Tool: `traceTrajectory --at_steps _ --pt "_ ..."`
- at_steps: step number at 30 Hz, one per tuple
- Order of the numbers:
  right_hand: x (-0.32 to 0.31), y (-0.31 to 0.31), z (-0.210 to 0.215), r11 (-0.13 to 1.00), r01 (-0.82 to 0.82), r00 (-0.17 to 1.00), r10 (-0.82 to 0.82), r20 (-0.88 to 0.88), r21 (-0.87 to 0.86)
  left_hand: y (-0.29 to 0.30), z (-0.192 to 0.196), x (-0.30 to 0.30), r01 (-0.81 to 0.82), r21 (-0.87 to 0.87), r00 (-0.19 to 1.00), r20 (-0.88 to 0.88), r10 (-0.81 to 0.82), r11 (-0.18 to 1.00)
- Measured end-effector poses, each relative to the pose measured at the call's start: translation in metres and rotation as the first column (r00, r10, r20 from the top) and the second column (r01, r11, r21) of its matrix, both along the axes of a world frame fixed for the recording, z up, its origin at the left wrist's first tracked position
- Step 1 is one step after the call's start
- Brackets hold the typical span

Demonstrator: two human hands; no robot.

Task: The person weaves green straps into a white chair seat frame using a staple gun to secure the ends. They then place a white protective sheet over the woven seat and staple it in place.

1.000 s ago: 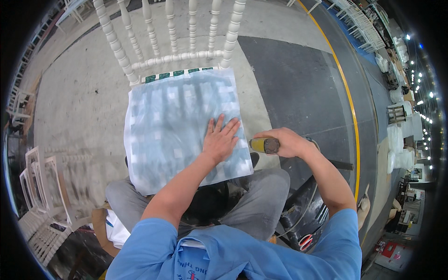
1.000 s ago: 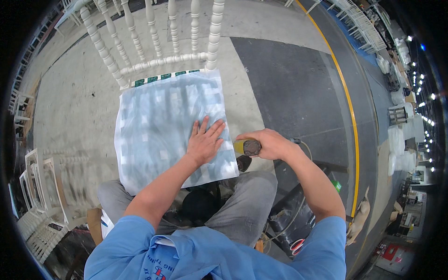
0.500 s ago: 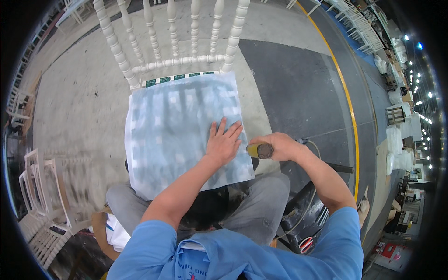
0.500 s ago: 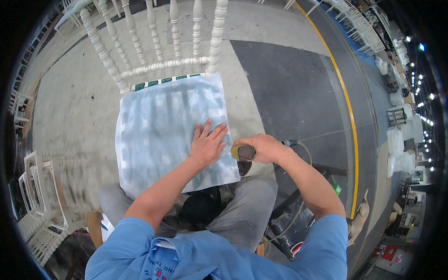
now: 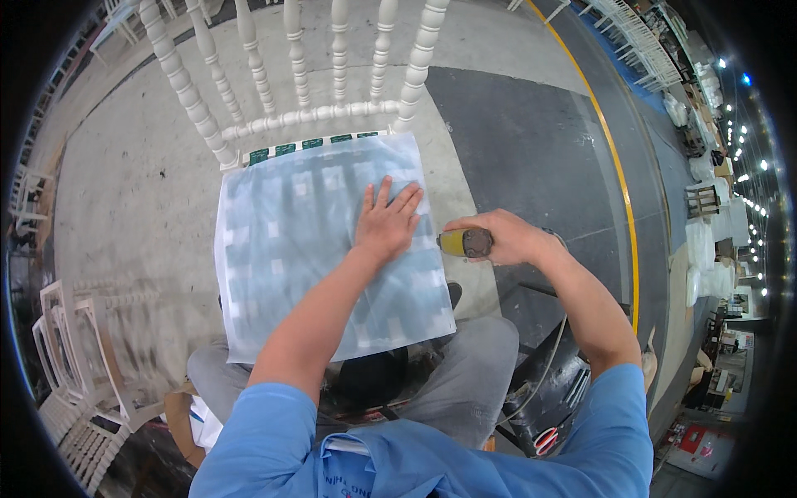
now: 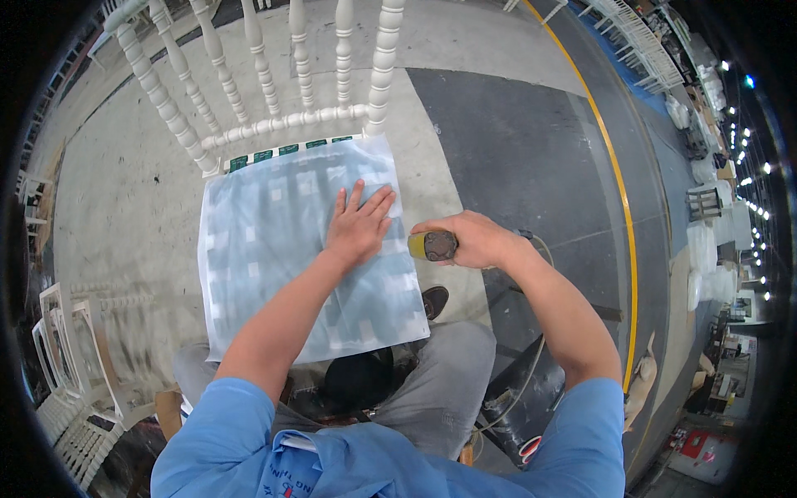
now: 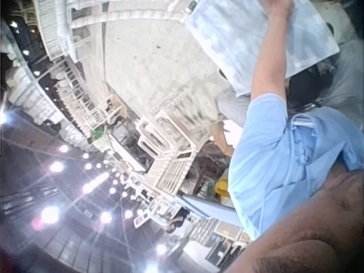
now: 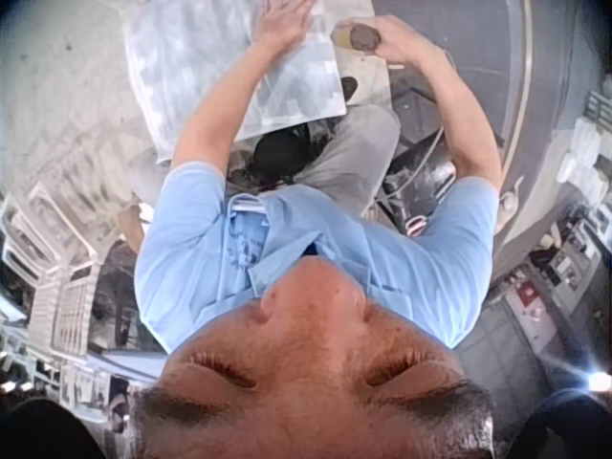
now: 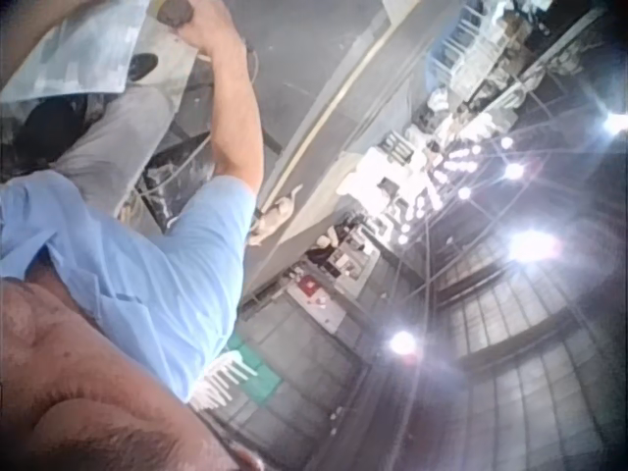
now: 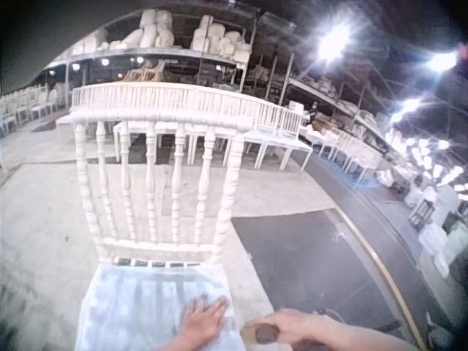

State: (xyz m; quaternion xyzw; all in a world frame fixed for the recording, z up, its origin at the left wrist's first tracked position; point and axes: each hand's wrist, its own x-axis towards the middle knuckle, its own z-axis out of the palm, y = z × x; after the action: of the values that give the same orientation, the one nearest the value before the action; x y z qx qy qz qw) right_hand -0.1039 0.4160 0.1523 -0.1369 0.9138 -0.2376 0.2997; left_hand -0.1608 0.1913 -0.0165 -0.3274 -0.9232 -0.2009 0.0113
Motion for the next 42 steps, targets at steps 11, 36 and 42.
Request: traceTrajectory --at_steps 11,36,42 --pt "-0.016 -0.009 -0.016 0.999 -0.027 0.999 0.026 0.030 0.026 -0.006 0.004 0.002 -0.021 0.044 0.999 -0.024 0.022 0.999" --pt "-0.085 0.004 -0.008 0.994 0.081 0.996 -0.083 -0.028 -0.080 -0.002 -0.003 -0.067 -0.032 0.086 0.997 -0.071 0.038 0.996" --pt "-0.114 0.004 -0.007 0.990 0.099 0.994 -0.102 -0.029 -0.103 -0.004 -0.006 -0.082 -0.023 0.027 0.995 -0.096 0.025 0.999"
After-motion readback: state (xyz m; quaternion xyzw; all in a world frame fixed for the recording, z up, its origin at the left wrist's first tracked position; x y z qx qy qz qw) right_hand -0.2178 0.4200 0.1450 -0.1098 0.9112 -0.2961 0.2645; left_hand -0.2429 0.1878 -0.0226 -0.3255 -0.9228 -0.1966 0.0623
